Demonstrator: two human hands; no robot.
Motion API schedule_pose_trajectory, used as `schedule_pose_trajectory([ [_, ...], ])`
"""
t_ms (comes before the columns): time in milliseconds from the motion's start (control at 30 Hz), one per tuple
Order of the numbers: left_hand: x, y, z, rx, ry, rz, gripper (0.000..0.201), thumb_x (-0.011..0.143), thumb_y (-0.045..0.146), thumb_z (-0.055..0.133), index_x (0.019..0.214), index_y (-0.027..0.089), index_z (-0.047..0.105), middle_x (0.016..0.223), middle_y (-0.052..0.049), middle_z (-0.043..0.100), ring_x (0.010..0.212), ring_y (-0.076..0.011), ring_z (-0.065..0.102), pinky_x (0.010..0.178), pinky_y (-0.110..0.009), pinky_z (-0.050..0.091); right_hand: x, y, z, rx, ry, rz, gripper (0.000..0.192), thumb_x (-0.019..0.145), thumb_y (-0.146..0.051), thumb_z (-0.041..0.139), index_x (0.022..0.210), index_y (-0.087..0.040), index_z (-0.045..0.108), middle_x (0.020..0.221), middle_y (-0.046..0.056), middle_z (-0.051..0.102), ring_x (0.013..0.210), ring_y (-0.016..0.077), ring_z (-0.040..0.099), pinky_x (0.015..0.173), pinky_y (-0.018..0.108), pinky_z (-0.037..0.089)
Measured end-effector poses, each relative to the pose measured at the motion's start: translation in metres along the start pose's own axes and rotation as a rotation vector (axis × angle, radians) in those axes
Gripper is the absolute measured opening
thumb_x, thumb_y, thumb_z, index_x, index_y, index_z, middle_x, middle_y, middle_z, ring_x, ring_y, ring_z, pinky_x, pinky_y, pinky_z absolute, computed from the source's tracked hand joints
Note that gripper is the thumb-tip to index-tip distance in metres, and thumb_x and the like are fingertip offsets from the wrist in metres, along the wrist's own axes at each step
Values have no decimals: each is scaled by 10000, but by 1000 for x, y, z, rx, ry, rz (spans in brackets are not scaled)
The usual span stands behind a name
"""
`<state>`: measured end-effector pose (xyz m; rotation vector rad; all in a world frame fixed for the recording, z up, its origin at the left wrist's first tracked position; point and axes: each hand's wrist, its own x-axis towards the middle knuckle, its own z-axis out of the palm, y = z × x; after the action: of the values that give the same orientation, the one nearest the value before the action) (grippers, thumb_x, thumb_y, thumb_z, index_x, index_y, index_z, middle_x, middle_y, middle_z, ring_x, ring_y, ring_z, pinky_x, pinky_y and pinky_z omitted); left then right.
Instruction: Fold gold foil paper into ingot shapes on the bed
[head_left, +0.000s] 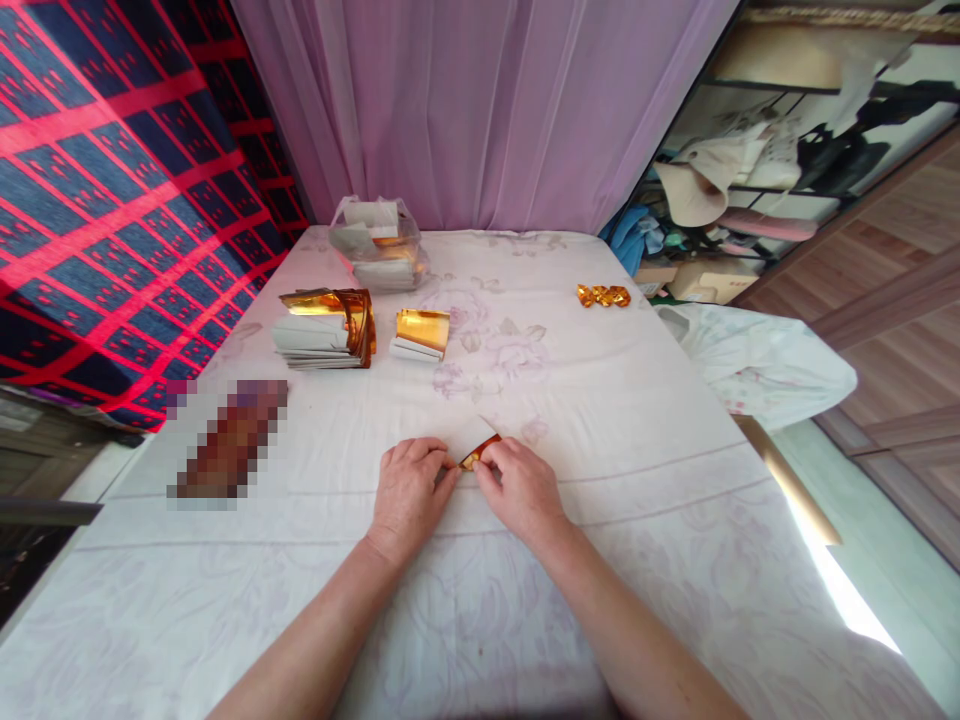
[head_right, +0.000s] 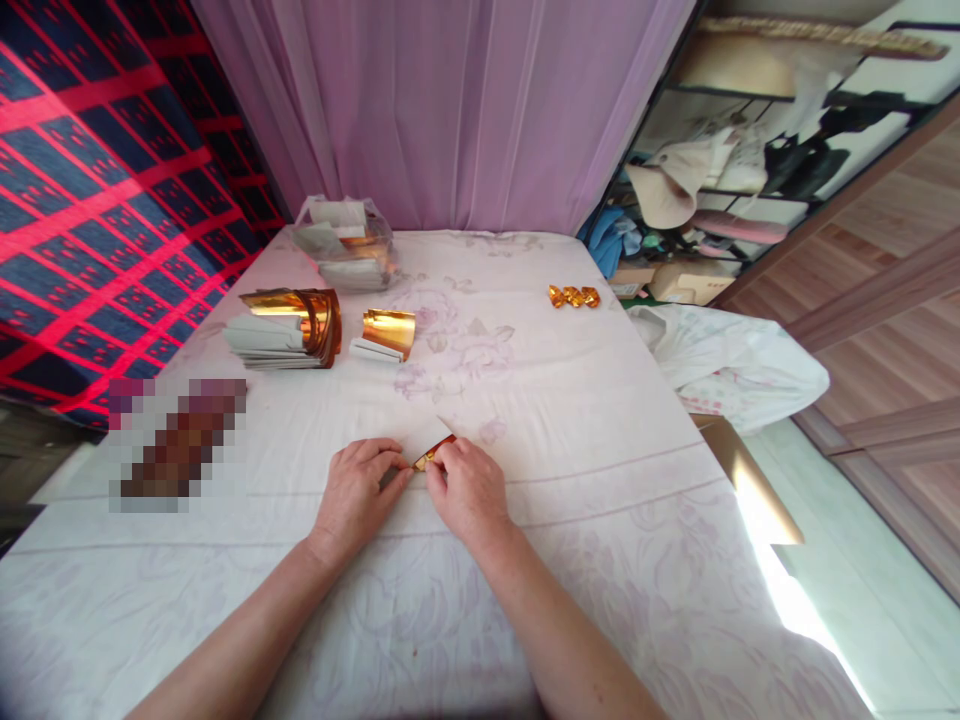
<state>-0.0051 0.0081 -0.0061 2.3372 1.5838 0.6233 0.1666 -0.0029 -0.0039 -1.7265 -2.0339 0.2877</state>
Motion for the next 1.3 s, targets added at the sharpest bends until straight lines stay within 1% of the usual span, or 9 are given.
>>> schedule_pose_trajectory([
  [300,1,0,-1,-5,-14,-15,99,873,260,608,815,220,677,1018,-37,679,970,-242,586,831,-422,430,0,2,1,9,-4,-5,142,871,-242,543,738,-220,590,771,16,627,731,157,585,652,260,378],
  [567,-1,-2,0,-40,1,-10,69,857,228,624,835,215,688,1016,-31,680,975,-228,585,847,-408,418,-1,1,1,-4,2,2,121,859,-231,571,742,-213,596,779,10,630,736,152,586,663,258,365],
  [933,-1,-2,0,-52,18,-5,61,848,210,628,822,212,683,1005,-31,685,956,-223,592,834,-404,418,-1,1,2,-30,1,14,132,864,-236,563,738,-210,591,775,16,630,722,151,577,652,255,345],
  [1300,-1,-2,0,-44,9,-4,39,847,213,636,832,215,673,1007,-25,681,962,-222,587,839,-398,412,-1,1,3,-39,10,14,138,860,-235,570,725,-211,588,765,11,621,705,148,576,647,260,348],
])
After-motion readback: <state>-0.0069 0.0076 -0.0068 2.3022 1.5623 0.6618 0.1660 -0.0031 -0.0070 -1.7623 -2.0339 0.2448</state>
